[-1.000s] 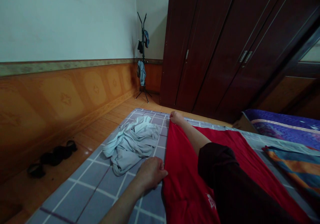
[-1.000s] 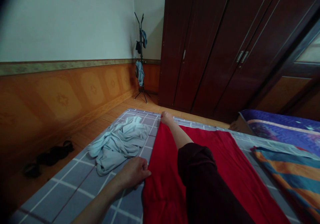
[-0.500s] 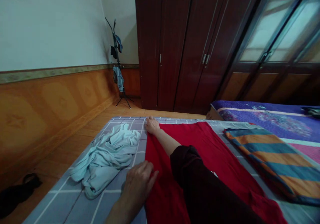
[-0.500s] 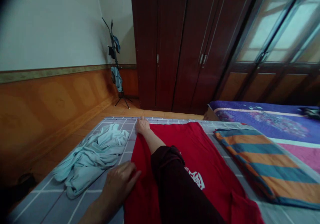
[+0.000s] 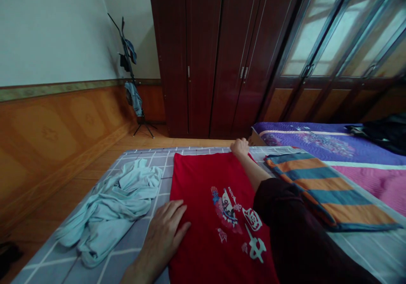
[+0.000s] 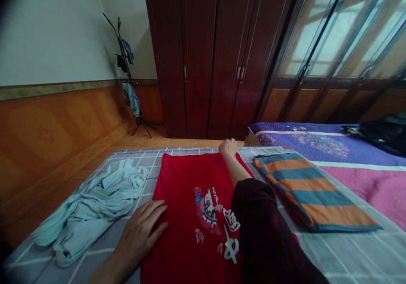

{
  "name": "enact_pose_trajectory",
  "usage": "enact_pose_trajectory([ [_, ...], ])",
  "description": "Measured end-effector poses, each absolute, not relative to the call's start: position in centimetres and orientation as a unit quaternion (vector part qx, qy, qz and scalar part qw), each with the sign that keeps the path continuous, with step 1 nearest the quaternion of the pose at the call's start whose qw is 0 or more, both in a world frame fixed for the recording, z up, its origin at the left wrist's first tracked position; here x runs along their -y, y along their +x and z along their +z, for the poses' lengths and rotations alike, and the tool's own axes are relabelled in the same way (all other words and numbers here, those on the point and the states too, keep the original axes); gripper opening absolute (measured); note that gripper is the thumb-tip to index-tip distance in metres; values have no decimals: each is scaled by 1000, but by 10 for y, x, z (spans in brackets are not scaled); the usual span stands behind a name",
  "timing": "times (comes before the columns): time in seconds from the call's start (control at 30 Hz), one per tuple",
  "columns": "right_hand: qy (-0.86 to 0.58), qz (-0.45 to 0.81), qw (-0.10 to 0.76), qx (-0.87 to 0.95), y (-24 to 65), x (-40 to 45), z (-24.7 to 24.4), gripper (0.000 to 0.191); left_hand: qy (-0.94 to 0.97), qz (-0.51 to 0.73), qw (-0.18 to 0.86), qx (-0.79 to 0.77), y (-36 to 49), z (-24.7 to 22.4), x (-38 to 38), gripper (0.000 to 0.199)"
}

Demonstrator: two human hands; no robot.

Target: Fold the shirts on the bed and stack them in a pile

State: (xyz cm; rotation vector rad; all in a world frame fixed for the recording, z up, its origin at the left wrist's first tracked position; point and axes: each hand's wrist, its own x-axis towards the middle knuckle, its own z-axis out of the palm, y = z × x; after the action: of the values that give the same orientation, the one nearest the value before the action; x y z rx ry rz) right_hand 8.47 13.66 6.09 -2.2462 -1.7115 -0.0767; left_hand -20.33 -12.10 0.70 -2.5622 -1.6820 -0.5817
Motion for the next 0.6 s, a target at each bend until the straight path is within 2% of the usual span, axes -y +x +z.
enact_pose_trajectory([
  [0.07,-805,-25,133,578,118,-134,54,35,-833,-175,1,525,-205,0,118,46],
  [0.13,-806,-24,115,580,138,-133,45,34,-836,-144,-22,529,-206,-6,115,52],
  [0.27,-792,-38,103,601,152,-138,30,32,-829,-110,-57,545,-208,-8,114,55],
  [0.47,-785,-56,107,607,158,-144,27,33,-833,-113,-55,540,-209,-6,114,54],
  [0.6,-752,-59,111,647,158,-140,39,43,-837,-127,-32,531,-212,-12,113,52],
])
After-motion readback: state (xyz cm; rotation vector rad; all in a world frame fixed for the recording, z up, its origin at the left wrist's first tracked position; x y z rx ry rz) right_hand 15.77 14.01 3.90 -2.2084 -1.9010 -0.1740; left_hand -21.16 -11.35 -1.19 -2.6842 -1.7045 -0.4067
